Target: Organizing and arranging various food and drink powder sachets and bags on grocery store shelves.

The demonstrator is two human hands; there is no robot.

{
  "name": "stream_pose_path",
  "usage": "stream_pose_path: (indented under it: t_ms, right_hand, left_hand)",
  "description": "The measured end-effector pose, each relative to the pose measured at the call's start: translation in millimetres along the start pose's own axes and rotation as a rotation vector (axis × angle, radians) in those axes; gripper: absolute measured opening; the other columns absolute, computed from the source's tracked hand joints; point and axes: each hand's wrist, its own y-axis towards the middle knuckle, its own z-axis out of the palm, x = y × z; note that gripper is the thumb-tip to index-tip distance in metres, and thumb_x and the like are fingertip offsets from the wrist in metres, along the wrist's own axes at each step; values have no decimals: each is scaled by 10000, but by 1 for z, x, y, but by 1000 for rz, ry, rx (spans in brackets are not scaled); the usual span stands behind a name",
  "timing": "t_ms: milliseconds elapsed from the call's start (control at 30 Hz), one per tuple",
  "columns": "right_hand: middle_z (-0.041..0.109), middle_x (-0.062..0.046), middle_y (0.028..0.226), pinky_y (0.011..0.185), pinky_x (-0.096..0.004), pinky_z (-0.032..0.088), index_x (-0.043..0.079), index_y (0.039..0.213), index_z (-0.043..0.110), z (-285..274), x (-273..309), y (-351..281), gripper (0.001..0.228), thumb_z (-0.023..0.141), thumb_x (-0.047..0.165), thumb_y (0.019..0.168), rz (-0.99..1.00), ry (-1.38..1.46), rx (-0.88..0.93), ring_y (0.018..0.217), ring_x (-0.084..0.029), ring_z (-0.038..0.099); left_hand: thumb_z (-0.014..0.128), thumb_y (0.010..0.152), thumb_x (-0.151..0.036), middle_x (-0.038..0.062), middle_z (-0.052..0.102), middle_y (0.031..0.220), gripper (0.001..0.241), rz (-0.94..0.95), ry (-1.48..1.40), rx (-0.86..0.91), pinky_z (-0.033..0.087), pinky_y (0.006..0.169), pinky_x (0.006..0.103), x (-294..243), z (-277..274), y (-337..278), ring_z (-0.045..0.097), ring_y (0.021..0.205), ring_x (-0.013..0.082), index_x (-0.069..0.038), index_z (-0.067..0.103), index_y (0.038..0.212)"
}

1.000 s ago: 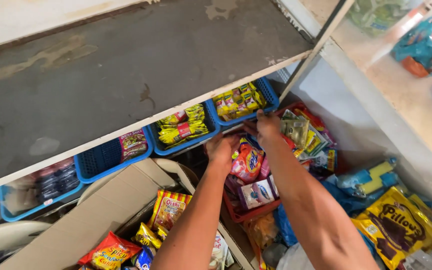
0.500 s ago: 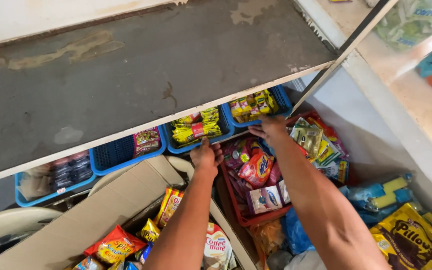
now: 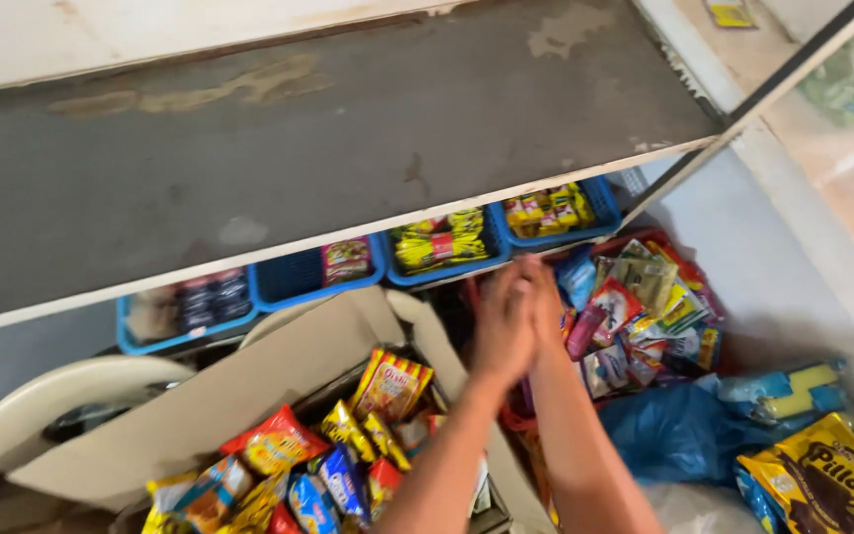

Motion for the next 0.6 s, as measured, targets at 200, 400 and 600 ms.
stream_pose_path:
  t_ms: [200, 400, 600]
  right_hand:
    - [524, -183, 1527, 1075, -516, 431, 95, 1554, 408, 84, 75, -198, 899, 334, 744, 936, 269, 297, 381, 1326, -394, 534]
    - [441, -268, 1587, 1136, -540, 408, -21, 1566, 351, 159, 161, -353, 756, 469, 522, 1055, 181, 463, 977, 1445, -471, 438]
    - [302, -160, 1721, 1250, -475, 366, 21, 1644, 225, 247, 143, -431, 739, 617, 307, 1087, -770, -262, 520, 1606, -362, 338]
  left_hand:
    - [422, 974, -433, 236, 427, 1613, 613, 294, 472, 84, 307, 1061, 549, -89, -99, -71, 412, 1484, 464, -108, 508, 1487]
    - [601, 961, -344, 186, 733, 1152, 563, -768, -10, -313, 578, 828, 431, 73, -221, -133, 722, 960, 322, -101, 474, 1453]
    - [572, 959, -505, 47, 720, 1056, 563, -845, -522, -314, 554, 800, 338, 72, -300, -228, 674, 906, 156, -86, 637, 1330]
